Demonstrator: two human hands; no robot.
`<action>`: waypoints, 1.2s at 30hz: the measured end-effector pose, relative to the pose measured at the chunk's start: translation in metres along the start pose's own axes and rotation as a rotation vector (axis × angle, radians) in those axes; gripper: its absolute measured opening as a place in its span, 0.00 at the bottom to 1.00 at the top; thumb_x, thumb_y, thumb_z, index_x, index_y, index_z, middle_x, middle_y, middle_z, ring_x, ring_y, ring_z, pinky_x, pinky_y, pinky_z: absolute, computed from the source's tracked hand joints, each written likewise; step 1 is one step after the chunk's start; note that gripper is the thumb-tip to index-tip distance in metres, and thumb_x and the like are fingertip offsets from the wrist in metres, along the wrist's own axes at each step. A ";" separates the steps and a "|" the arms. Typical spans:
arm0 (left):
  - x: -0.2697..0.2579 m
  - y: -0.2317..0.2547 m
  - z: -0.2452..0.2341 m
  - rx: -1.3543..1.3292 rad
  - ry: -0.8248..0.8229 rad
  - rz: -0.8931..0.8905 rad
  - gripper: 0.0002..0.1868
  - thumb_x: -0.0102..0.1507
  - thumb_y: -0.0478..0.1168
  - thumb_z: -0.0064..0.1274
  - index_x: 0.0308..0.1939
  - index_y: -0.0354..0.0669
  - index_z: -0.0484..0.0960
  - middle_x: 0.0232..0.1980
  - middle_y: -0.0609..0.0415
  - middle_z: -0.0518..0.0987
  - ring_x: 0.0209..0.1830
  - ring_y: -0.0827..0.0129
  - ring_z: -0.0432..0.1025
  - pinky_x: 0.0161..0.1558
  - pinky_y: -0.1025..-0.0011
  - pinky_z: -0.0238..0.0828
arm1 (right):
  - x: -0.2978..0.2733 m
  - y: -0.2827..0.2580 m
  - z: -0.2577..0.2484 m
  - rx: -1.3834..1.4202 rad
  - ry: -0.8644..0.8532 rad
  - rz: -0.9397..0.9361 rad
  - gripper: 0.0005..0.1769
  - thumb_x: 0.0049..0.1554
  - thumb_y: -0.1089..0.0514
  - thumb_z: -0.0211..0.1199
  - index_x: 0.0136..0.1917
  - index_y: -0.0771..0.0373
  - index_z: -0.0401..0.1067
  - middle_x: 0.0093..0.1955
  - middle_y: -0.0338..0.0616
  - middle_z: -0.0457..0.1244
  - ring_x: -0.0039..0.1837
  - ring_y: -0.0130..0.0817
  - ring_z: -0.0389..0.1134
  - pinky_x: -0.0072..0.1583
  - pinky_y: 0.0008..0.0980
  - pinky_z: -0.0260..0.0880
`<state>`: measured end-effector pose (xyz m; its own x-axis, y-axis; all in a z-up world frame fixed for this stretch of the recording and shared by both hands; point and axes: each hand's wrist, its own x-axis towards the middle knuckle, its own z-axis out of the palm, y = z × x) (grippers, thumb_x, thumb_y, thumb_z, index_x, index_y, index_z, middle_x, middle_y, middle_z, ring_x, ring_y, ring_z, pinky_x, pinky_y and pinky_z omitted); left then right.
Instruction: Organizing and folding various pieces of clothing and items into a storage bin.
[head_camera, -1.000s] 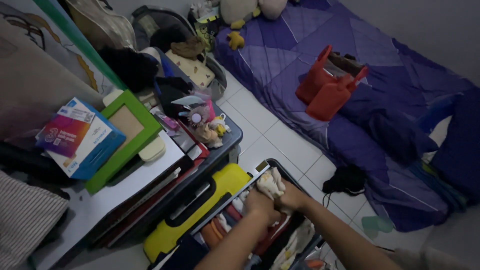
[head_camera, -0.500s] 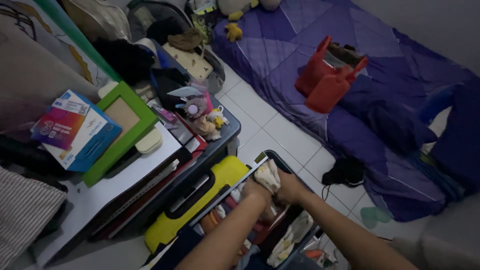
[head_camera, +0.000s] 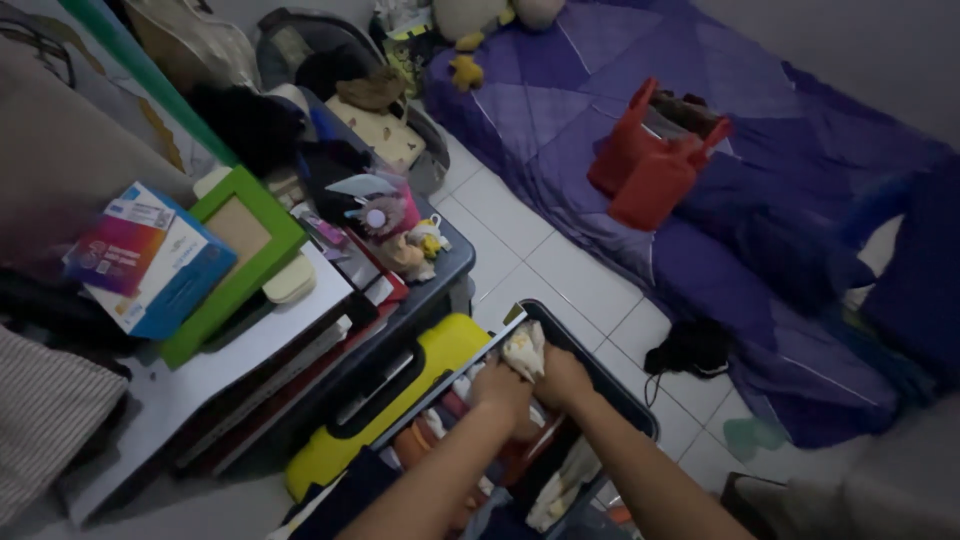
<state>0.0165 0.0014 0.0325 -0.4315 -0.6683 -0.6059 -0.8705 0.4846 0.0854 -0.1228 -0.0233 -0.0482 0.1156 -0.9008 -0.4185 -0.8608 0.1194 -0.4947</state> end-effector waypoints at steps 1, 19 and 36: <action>-0.016 -0.001 -0.015 0.003 -0.004 0.002 0.53 0.55 0.65 0.59 0.76 0.38 0.60 0.77 0.45 0.59 0.79 0.57 0.50 0.76 0.56 0.31 | 0.000 0.001 -0.005 0.004 -0.001 0.003 0.27 0.47 0.53 0.69 0.59 0.62 0.71 0.52 0.60 0.70 0.56 0.58 0.72 0.57 0.50 0.73; 0.115 -0.016 0.022 0.040 0.625 0.295 0.10 0.63 0.40 0.51 0.43 0.42 0.84 0.48 0.47 0.80 0.48 0.57 0.79 0.48 0.61 0.76 | -0.036 0.023 -0.038 0.271 0.222 -0.691 0.34 0.44 0.57 0.70 0.63 0.68 0.69 0.55 0.66 0.69 0.56 0.63 0.71 0.56 0.49 0.71; 0.144 -0.024 0.029 0.378 0.338 0.336 0.10 0.63 0.40 0.53 0.39 0.50 0.90 0.44 0.56 0.87 0.45 0.61 0.81 0.40 0.61 0.75 | 0.012 0.055 0.031 0.085 0.120 -0.162 0.27 0.44 0.65 0.63 0.59 0.68 0.68 0.49 0.68 0.68 0.54 0.64 0.70 0.56 0.54 0.71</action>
<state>-0.0180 -0.0898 -0.0795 -0.7736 -0.5559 -0.3041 -0.5556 0.8259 -0.0960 -0.1533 -0.0148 -0.1038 0.1848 -0.9537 -0.2374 -0.7903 -0.0006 -0.6127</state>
